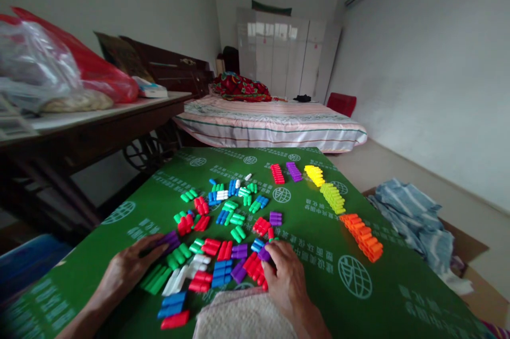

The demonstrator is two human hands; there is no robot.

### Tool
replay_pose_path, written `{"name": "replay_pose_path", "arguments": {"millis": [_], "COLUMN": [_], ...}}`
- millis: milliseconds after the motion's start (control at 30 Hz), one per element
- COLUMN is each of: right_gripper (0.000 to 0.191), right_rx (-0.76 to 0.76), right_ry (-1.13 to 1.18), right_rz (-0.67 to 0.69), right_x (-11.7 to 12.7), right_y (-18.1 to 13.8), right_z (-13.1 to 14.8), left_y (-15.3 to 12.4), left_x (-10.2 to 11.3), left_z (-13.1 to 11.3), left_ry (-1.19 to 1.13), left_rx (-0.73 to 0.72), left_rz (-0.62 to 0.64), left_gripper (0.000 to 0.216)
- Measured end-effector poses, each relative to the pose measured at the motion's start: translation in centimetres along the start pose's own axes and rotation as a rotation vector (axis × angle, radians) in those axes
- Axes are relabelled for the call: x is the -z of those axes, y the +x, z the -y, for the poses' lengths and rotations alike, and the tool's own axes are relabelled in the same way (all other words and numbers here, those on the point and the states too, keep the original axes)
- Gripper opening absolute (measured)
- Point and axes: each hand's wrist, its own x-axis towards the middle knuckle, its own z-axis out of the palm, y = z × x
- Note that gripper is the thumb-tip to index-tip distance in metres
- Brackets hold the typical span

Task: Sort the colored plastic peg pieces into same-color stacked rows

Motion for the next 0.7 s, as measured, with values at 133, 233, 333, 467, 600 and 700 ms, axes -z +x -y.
{"name": "replay_pose_path", "arguments": {"millis": [133,233,333,467,600,700], "right_gripper": [0.027,0.027,0.027,0.027,0.027,0.027], "right_rx": [0.007,0.004,0.011,0.017,0.038,0.063], "right_ry": [-0.018,-0.025,-0.023,-0.015,-0.025,-0.051], "right_rz": [0.001,0.003,0.015,0.009,-0.022,-0.024], "right_x": [-0.18,-0.22,-0.17,-0.14,-0.2,-0.3], "right_y": [-0.17,-0.25,-0.24,-0.16,-0.15,-0.21], "right_z": [-0.2,-0.25,-0.24,-0.19,-0.1,-0.12], "left_y": [-0.09,-0.21,-0.27,-0.17,-0.07,-0.05], "left_x": [0.06,0.27,0.33,0.14,0.23,0.47], "left_z": [-0.34,-0.73,-0.7,0.0,0.07,-0.22], "left_ry": [-0.031,-0.049,-0.052,-0.054,-0.068,-0.104], "left_rx": [0.032,0.05,0.056,0.055,0.074,0.087], "left_rz": [0.002,0.012,0.015,0.012,-0.021,-0.027], "left_gripper": [0.054,0.055,0.057,0.057,0.057,0.059]}}
